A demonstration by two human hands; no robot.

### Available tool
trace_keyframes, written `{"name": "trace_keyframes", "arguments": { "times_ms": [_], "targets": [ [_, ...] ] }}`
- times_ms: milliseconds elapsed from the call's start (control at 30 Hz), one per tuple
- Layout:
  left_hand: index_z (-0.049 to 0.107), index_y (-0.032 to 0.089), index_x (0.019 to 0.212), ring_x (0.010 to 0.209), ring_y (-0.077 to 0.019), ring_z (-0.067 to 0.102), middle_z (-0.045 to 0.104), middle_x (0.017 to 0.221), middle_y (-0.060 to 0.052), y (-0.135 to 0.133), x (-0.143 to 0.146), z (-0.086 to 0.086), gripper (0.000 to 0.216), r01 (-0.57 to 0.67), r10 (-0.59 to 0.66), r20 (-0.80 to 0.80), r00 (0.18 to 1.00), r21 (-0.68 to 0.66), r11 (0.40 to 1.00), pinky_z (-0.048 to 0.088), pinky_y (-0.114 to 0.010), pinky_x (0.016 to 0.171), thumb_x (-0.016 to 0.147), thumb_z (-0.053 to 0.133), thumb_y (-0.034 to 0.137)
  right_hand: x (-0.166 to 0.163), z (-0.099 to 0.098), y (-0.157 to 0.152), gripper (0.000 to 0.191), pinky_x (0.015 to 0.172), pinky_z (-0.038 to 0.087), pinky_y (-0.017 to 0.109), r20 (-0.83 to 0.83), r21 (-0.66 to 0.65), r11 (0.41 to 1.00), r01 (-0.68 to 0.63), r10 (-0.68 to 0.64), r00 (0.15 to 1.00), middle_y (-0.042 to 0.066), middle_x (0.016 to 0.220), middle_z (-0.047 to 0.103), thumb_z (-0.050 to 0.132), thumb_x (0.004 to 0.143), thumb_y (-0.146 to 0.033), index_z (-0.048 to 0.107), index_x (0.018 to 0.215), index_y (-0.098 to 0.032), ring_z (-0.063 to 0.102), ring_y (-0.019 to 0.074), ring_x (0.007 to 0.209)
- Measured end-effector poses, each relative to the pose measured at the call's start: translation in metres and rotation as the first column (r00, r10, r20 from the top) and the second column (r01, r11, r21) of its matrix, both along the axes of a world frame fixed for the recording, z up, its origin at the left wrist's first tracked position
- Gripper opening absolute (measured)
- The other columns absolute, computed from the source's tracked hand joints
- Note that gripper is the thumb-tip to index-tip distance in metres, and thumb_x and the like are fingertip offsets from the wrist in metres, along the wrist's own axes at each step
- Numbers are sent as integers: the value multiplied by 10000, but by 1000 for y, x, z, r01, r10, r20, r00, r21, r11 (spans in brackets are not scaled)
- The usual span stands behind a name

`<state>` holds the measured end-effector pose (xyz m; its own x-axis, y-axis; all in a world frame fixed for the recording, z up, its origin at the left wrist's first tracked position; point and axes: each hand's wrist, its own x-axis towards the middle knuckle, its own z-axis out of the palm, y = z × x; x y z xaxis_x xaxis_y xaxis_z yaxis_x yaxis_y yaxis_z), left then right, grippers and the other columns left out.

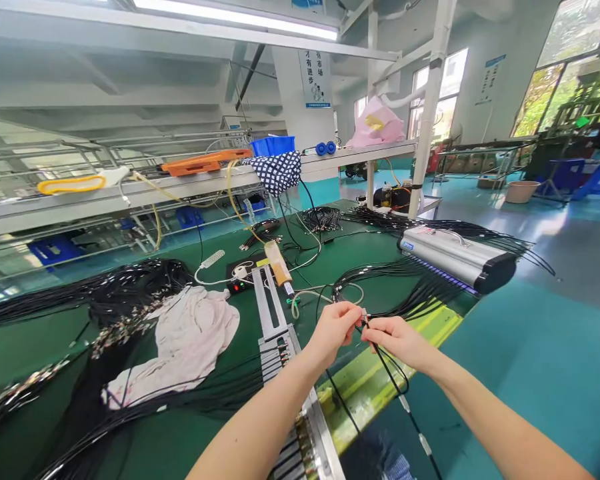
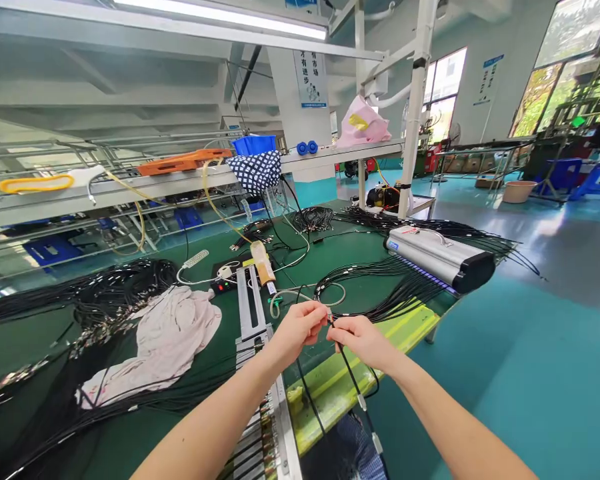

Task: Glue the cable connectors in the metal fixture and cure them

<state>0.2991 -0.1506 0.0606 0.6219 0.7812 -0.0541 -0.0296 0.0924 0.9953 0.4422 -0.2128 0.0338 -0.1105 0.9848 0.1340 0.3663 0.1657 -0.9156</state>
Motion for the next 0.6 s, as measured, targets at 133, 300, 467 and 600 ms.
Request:
{"name": "trace_keyframes", "arguments": {
  "times_ms": [133, 300, 467, 600],
  "targets": [
    [515, 149, 633, 419, -28, 261, 414, 539, 56, 1, -6, -4, 387, -14, 16, 44, 999, -48, 999, 161, -175, 381, 637, 647, 512, -4, -2, 5, 379, 580, 337, 247, 92, 37, 999, 30, -33, 995, -1, 572, 502, 459, 835, -408, 525, 562, -154, 428, 109, 579],
    [469, 158, 583, 408, -24, 243, 388, 508, 66, 9, -12, -9, 404, 13, -6, 61, 998, -118, 993, 121, -181, 385, 611, 684, 499, -9, -1, 8, 363, 540, 274, 247, 215, 100, 994, 37, -58, 975, -30, 524, 410, 459, 848, -356, 464, 536, -169, 354, 98, 530],
    [409, 168, 555, 408, -22, 246, 382, 503, 68, 18, -13, -5, 388, 25, -11, 80, 997, -176, 984, 116, -182, 391, 610, 689, 431, -14, 3, 12, 362, 554, 238, 261, 303, 188, 982, 35, -92, 948, -32, 535, 356, 478, 841, -323, 380, 525, -176, 318, 104, 544],
    [479, 185, 740, 422, -33, 282, 436, 594, 68, 5, -13, -7, 367, -25, 41, 101, 994, -154, 988, 147, -166, 386, 672, 634, 511, -9, 13, 15, 360, 543, 252, 253, 300, 218, 972, 84, -148, 942, -31, 539, 379, 449, 861, -341, 405, 544, -176, 339, 101, 539]
  ]
}}
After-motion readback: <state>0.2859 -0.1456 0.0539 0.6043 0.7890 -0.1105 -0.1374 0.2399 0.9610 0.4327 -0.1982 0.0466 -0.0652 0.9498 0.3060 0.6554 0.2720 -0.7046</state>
